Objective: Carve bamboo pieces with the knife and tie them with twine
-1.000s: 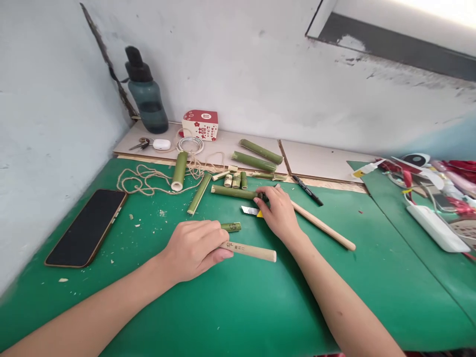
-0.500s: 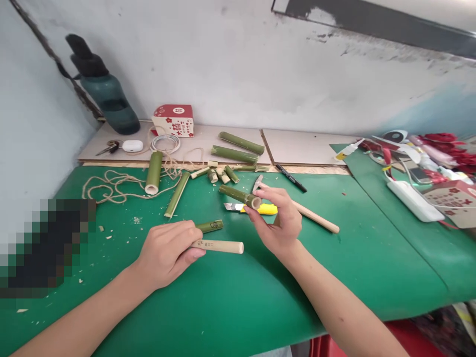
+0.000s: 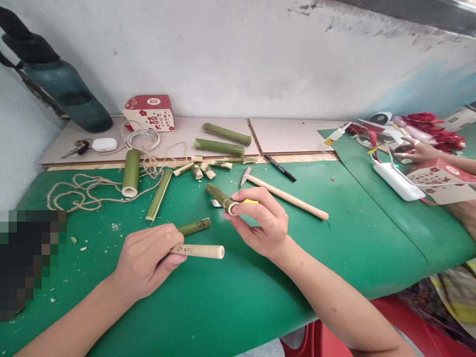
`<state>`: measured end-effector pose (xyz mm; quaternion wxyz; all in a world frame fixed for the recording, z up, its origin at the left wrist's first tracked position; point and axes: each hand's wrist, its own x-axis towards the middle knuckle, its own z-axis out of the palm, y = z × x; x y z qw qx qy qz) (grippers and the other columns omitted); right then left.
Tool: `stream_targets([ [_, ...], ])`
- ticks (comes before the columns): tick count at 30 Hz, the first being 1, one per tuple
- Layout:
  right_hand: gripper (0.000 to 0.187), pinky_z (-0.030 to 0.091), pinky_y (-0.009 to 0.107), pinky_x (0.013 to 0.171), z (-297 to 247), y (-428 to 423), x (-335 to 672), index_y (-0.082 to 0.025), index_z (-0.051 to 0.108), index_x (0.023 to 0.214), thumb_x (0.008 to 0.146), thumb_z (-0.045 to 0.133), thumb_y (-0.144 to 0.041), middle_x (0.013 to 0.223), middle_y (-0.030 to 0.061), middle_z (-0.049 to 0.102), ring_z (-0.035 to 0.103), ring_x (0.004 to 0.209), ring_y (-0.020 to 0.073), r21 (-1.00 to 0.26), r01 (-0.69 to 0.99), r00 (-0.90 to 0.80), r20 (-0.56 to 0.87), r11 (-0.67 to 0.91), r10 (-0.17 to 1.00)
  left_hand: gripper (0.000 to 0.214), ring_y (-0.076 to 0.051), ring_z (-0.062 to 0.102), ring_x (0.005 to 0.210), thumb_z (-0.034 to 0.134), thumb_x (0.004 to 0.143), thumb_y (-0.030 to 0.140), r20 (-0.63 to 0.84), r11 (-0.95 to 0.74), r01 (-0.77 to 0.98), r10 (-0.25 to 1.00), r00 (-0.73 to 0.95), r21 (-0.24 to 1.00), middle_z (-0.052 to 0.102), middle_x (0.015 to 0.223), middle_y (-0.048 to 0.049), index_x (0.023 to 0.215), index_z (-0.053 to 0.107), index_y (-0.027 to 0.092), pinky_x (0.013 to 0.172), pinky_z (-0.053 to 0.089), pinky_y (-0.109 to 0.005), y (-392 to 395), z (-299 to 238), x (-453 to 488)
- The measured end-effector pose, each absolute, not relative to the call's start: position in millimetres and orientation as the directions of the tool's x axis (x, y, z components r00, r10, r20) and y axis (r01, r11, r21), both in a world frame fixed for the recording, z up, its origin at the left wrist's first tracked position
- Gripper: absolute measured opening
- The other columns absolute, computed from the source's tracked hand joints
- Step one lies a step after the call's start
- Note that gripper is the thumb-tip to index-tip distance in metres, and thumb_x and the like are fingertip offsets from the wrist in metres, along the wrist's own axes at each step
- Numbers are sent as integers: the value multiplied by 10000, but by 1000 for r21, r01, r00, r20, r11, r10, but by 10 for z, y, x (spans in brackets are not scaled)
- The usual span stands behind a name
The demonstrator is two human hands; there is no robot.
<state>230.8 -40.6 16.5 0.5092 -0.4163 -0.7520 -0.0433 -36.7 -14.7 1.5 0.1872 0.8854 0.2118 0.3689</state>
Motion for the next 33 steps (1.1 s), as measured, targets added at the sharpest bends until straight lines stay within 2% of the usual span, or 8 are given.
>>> stream_targets([
  [5,227,640,345,759,208,-419,2315,-264,650,991,870,767,-111,1050,64,752,748,877,190,-368,651,-109,820,664,561,278,-125,424,556,398,1097,352,582,-845,235,507,635,480,519,686,7,921,549,199,533,326,-255,-151,22,-359],
  [10,164,656,401,796,167,-368,2309,-258,641,948,891,766,-168,994,56,767,774,925,224,-501,631,35,781,592,624,263,-123,437,574,419,1097,356,590,-849,227,502,632,478,522,691,8,936,552,194,544,337,-249,-148,21,-346],
  [14,138,636,465,943,66,-292,2312,-245,623,912,907,761,-251,962,48,771,775,1015,247,-694,558,184,638,455,748,261,-119,431,581,439,1094,372,590,-850,243,504,631,467,520,689,14,940,552,194,549,330,-247,-148,8,-344],
  [19,213,642,421,953,-54,-200,2364,-242,619,1045,897,758,-305,1136,59,779,764,1042,221,-870,433,295,385,237,874,254,-119,440,591,464,1085,383,574,-852,265,504,645,451,515,694,19,938,551,196,554,331,-245,-146,4,-333],
  [23,233,623,460,1013,-145,-142,2422,-263,645,1160,930,675,-287,1230,63,766,761,1059,223,-864,481,220,283,148,934,244,-123,474,604,463,1086,370,544,-852,277,502,672,445,537,707,16,937,545,195,571,353,-243,-140,-7,-327],
  [27,429,533,548,1137,-151,-162,2418,-302,591,1365,941,647,-269,1404,70,697,661,1320,291,-767,631,93,229,121,969,244,-123,488,610,467,1085,369,527,-848,294,510,679,441,549,718,16,934,545,194,577,364,-241,-125,-21,-329],
  [30,363,482,549,1183,-50,-243,2351,-292,623,1327,966,642,-257,1461,78,662,606,1390,298,-675,696,18,360,247,933,246,-122,496,614,469,1085,371,522,-847,311,516,679,432,560,723,18,929,543,195,580,365,-241,-116,-22,-331],
  [33,258,557,456,1074,108,-328,2311,-275,665,1235,995,606,-201,1289,73,751,708,1220,246,-618,660,-24,551,428,834,250,-121,500,609,469,1085,373,520,-847,328,519,678,417,568,719,20,925,543,196,575,362,-240,-108,-14,-329],
])
